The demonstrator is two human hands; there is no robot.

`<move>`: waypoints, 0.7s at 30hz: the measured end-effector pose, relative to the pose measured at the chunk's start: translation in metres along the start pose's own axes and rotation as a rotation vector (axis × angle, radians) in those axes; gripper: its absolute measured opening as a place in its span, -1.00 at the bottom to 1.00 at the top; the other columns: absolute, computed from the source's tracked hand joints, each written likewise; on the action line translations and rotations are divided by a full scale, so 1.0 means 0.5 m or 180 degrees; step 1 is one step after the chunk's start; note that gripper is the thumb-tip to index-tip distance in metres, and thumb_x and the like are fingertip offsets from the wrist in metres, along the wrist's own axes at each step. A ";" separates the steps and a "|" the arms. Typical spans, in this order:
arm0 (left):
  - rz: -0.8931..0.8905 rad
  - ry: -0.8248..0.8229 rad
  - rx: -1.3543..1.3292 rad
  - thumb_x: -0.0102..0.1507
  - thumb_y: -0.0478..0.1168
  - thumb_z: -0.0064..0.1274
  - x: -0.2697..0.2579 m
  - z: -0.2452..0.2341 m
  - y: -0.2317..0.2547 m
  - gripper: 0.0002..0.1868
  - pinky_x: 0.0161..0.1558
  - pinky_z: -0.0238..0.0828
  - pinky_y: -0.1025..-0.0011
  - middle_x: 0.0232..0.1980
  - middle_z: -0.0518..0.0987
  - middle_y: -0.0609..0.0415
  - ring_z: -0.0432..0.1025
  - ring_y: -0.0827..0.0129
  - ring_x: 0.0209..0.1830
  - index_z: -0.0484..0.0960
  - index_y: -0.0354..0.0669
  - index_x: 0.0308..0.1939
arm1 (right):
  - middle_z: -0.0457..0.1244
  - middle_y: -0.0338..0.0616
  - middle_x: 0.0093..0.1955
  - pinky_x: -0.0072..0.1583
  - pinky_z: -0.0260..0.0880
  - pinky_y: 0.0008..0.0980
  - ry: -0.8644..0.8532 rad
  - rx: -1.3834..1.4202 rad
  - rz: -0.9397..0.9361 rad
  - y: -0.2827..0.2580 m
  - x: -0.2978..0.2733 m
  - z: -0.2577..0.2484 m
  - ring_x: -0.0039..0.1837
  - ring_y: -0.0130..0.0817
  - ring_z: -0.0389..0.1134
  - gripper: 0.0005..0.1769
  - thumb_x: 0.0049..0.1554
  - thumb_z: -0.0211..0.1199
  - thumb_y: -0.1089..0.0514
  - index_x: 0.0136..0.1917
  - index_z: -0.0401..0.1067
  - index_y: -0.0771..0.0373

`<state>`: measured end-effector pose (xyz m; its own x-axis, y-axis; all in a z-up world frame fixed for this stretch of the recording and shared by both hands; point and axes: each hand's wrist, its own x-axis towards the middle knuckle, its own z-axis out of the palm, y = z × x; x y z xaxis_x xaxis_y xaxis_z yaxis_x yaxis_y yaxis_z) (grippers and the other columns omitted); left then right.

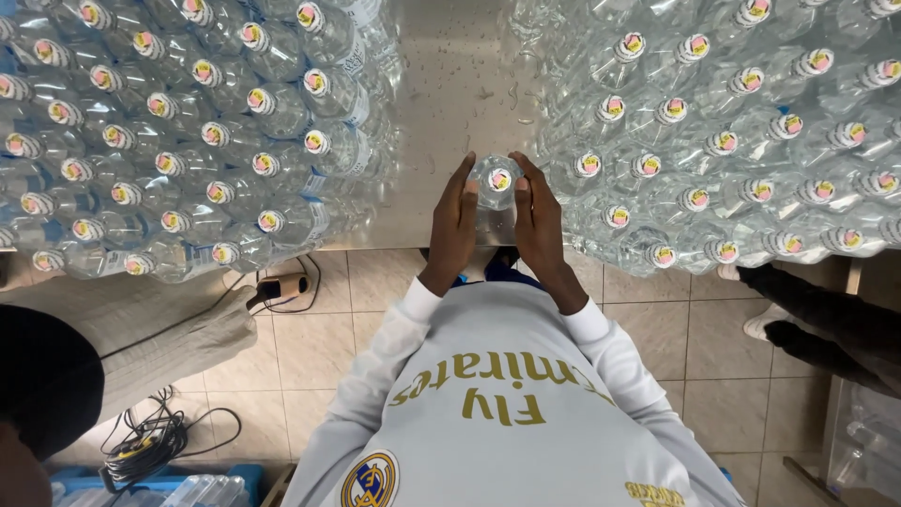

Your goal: Manually applying small circular labels to the caps of plastic water bottles arranged in large groups.

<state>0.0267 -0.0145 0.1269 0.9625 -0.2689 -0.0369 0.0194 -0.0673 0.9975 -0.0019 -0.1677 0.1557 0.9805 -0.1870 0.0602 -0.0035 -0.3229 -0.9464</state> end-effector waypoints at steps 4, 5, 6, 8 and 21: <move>0.0021 0.0087 -0.0084 0.67 -0.18 -0.36 0.003 0.002 0.020 -0.49 0.69 -0.03 -0.18 0.69 0.28 -0.31 0.10 -0.20 0.72 0.25 -0.25 0.70 | 0.20 0.26 0.61 0.57 0.16 0.34 -0.0033 0.0001 0.0013 0.005 0.005 0.003 0.64 0.31 0.15 -0.45 0.60 -0.23 -0.02 0.67 0.17 0.31; 0.0001 0.0088 -0.0082 0.67 -0.18 -0.36 -0.007 0.001 0.010 -0.49 0.69 -0.03 -0.18 0.69 0.28 -0.31 0.10 -0.20 0.72 0.25 -0.25 0.70 | 0.20 0.26 0.61 0.57 0.16 0.34 -0.0041 0.0005 0.0032 0.009 -0.005 0.005 0.64 0.31 0.15 -0.45 0.60 -0.23 -0.02 0.67 0.17 0.31; -0.0028 0.0086 -0.0115 0.68 -0.14 -0.36 -0.004 0.000 0.000 -0.48 0.69 -0.05 -0.18 0.69 0.29 -0.28 0.09 -0.20 0.72 0.25 -0.21 0.70 | 0.20 0.29 0.61 0.57 0.16 0.35 -0.0019 0.0036 -0.0006 0.014 -0.003 0.006 0.64 0.35 0.14 -0.43 0.60 -0.25 -0.05 0.68 0.16 0.33; -0.0043 0.0080 -0.0146 0.68 -0.11 -0.37 0.002 0.001 -0.010 -0.48 0.69 -0.06 -0.18 0.69 0.30 -0.24 0.09 -0.19 0.73 0.26 -0.16 0.71 | 0.19 0.32 0.60 0.56 0.17 0.36 0.0013 0.0067 -0.0055 0.023 0.000 0.008 0.63 0.38 0.14 -0.40 0.60 -0.26 -0.08 0.68 0.15 0.36; 0.0105 0.0239 -0.0416 0.68 -0.10 -0.32 -0.005 -0.002 -0.054 -0.52 0.66 0.08 -0.08 0.67 0.36 -0.14 0.17 -0.01 0.71 0.35 -0.12 0.66 | 0.23 0.30 0.58 0.56 0.21 0.31 0.0100 0.0354 0.0045 0.062 -0.012 0.017 0.60 0.31 0.21 -0.34 0.59 -0.30 -0.15 0.67 0.22 0.35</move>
<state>0.0241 -0.0108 0.0999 0.9806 -0.1961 -0.0042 0.0177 0.0674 0.9976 -0.0064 -0.1685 0.1231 0.9739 -0.2203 0.0550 0.0064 -0.2154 -0.9765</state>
